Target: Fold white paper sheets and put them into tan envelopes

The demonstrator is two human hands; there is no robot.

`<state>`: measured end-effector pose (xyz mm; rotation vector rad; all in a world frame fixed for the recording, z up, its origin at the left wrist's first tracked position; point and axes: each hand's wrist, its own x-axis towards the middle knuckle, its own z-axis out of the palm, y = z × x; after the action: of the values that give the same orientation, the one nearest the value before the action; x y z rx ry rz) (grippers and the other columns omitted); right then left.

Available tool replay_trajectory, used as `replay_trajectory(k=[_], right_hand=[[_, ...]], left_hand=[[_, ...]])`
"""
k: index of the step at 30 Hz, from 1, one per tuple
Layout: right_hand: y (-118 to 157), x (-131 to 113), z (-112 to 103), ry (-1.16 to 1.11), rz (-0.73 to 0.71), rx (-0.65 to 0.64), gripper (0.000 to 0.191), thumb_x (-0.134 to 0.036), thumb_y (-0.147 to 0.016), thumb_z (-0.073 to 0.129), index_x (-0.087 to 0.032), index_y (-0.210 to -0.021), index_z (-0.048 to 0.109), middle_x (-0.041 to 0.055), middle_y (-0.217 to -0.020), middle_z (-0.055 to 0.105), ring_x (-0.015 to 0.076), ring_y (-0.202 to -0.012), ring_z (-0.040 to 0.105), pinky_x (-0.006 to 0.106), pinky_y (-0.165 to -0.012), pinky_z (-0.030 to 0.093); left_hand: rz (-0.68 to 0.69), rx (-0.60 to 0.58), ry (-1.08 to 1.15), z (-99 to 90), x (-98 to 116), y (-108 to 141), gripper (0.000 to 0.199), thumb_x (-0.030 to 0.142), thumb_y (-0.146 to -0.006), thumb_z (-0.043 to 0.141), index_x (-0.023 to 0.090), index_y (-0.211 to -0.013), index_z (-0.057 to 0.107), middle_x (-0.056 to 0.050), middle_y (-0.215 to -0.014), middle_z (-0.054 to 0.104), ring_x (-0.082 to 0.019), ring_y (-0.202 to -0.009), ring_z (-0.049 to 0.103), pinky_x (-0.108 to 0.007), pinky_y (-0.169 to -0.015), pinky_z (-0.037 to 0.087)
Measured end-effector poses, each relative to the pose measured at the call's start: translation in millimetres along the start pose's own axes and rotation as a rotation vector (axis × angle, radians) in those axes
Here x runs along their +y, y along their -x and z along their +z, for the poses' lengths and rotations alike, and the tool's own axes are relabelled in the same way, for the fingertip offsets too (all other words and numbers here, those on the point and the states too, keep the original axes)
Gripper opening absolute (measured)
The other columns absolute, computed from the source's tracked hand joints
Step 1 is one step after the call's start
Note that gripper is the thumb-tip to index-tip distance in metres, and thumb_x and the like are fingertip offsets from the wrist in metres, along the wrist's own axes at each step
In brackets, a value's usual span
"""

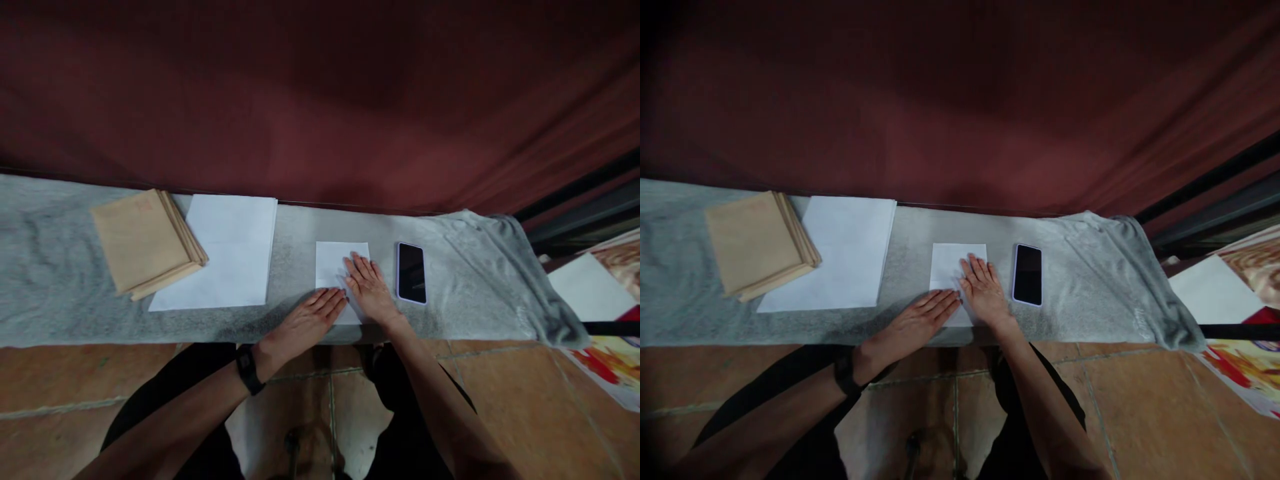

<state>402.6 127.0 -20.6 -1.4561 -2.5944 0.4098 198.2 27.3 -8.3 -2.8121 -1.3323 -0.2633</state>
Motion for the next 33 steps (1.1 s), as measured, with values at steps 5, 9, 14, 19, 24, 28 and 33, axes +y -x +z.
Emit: replay_trajectory(k=[5, 9, 14, 19, 24, 28, 33], right_hand=[[-0.3, 2.5, 1.0, -0.004, 0.007, 0.016, 0.055, -0.037, -0.111, 0.032, -0.018, -0.163, 0.036, 0.0112, -0.172, 0.026, 0.0262, -0.160, 0.023, 0.051, -0.130, 0.018], [-0.3, 3.4, 0.5, 0.007, 0.010, 0.016, 0.056, -0.039, -0.110, 0.036, -0.019, -0.163, 0.035, 0.0112, -0.173, 0.025, 0.0267, -0.161, 0.021, 0.051, -0.130, 0.019], [2.0, 4.4, -0.8, 0.003, 0.025, 0.025, 0.057, -0.039, -0.110, 0.037, -0.017, -0.163, 0.035, 0.0116, -0.173, 0.026, 0.0262, -0.161, 0.022, 0.048, -0.131, 0.020], [5.2, 5.8, 2.6, 0.013, 0.023, 0.075, 0.058, -0.039, -0.110, 0.038, -0.014, -0.163, 0.035, 0.0140, -0.171, 0.030, 0.0273, -0.159, 0.026, 0.050, -0.130, 0.022], [8.2, 1.4, 6.8, 0.063, 0.019, 0.124, 0.056, -0.036, -0.109, 0.040, -0.012, -0.160, 0.040, 0.0155, -0.170, 0.032, 0.0300, -0.158, 0.030, 0.053, -0.129, 0.022], [10.8, -8.1, 10.1, 0.080, -0.055, 0.116, 0.053, -0.034, -0.109, 0.039, -0.016, -0.159, 0.042, 0.0125, -0.170, 0.031, 0.0281, -0.158, 0.030, 0.052, -0.130, 0.021], [11.9, -10.8, 11.2, 0.080, -0.059, 0.088, 0.054, -0.032, -0.109, 0.041, -0.020, -0.161, 0.039, 0.0115, -0.170, 0.031, 0.0271, -0.158, 0.031, 0.051, -0.129, 0.024]], left_hand=[[0.001, -0.049, -0.042, 0.9, 2.0, 0.1, 0.059, 0.002, -0.095, 0.039, 0.015, -0.152, 0.049, -0.014, -0.159, 0.050, -0.022, -0.150, 0.044, -0.040, -0.126, 0.035], [0.008, -0.069, -0.053, 2.4, 2.8, 1.4, 0.060, 0.002, -0.095, 0.037, 0.016, -0.153, 0.047, -0.012, -0.161, 0.048, -0.021, -0.152, 0.042, -0.041, -0.127, 0.034], [0.009, -0.064, -0.059, 2.3, 2.3, 5.1, 0.062, 0.000, -0.094, 0.034, 0.014, -0.154, 0.046, -0.013, -0.162, 0.047, -0.022, -0.152, 0.042, -0.041, -0.126, 0.036], [-0.002, -0.058, -0.046, 2.0, 2.7, 8.2, 0.066, -0.002, -0.093, 0.034, 0.013, -0.156, 0.041, -0.014, -0.165, 0.042, -0.022, -0.153, 0.039, -0.042, -0.126, 0.036], [-0.008, -0.044, -0.035, 4.1, 4.2, 7.6, 0.066, -0.003, -0.092, 0.036, 0.013, -0.156, 0.042, -0.014, -0.165, 0.042, -0.022, -0.153, 0.039, -0.042, -0.126, 0.036], [0.014, -0.047, -0.049, 3.1, 2.1, 3.9, 0.060, 0.003, -0.096, 0.040, 0.013, -0.155, 0.045, -0.014, -0.163, 0.045, -0.024, -0.151, 0.043, -0.043, -0.128, 0.033], [0.035, -0.059, -0.046, 0.3, -0.5, 1.4, 0.054, 0.011, -0.101, 0.042, 0.015, -0.155, 0.045, -0.014, -0.163, 0.046, -0.025, -0.150, 0.044, -0.047, -0.129, 0.028]])
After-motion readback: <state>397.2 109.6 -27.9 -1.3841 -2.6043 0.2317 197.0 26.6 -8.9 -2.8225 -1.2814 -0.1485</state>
